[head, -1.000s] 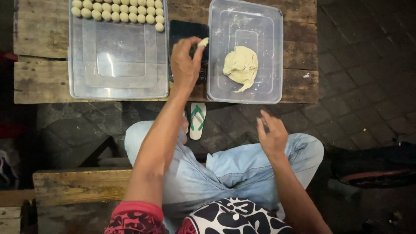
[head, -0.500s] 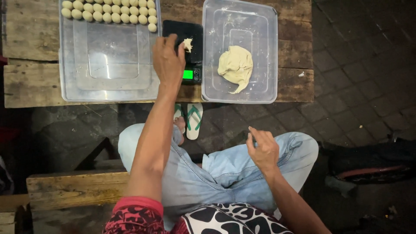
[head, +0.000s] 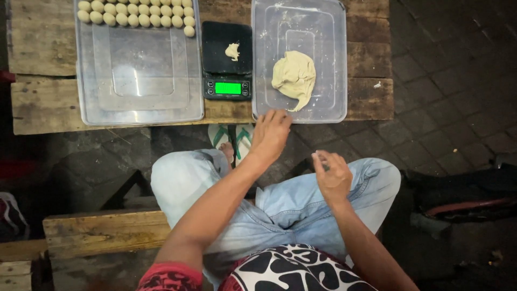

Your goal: The person portions dough into small balls by hand, weighs each piece on a digital scale, and places the finished balls into a clear plastic tray. The process is repeated multiple times, with the person occasionally adjusting the dough mass in a second container.

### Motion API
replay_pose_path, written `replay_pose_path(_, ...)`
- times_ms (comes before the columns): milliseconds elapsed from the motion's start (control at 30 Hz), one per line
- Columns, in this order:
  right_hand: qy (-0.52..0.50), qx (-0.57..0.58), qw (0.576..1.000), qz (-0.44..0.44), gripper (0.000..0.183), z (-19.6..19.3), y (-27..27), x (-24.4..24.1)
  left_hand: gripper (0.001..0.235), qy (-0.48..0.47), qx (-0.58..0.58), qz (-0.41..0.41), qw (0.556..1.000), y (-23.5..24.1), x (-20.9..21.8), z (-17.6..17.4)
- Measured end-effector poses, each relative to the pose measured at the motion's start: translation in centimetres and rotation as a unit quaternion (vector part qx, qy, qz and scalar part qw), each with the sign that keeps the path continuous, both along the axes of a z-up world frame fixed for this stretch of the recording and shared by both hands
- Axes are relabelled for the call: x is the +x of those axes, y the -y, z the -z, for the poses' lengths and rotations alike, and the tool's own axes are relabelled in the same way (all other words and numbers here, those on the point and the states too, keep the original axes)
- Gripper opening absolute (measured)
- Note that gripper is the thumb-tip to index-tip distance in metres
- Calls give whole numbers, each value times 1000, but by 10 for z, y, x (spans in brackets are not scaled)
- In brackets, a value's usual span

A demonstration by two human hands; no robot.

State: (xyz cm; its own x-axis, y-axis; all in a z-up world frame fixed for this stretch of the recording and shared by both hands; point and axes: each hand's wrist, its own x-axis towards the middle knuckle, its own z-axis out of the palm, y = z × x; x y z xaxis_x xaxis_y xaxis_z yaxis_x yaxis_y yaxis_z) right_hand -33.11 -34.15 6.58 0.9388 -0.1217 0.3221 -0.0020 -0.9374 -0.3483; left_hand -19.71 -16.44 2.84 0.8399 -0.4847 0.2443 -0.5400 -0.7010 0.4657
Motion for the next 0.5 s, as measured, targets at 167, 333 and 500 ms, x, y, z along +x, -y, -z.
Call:
replay_pose_path(167,17,190,972,135,13,19,3,27,9,6,-21,6,1000,7,9,16)
replay_pose_path(333,10,225,960,167,25,11,-18,84,7,29,-60,-2,998,4,14,29)
replay_pose_path(500,-48,184,960,206,42,8,-36,124,10,61,-70,-21,995,6,15,46)
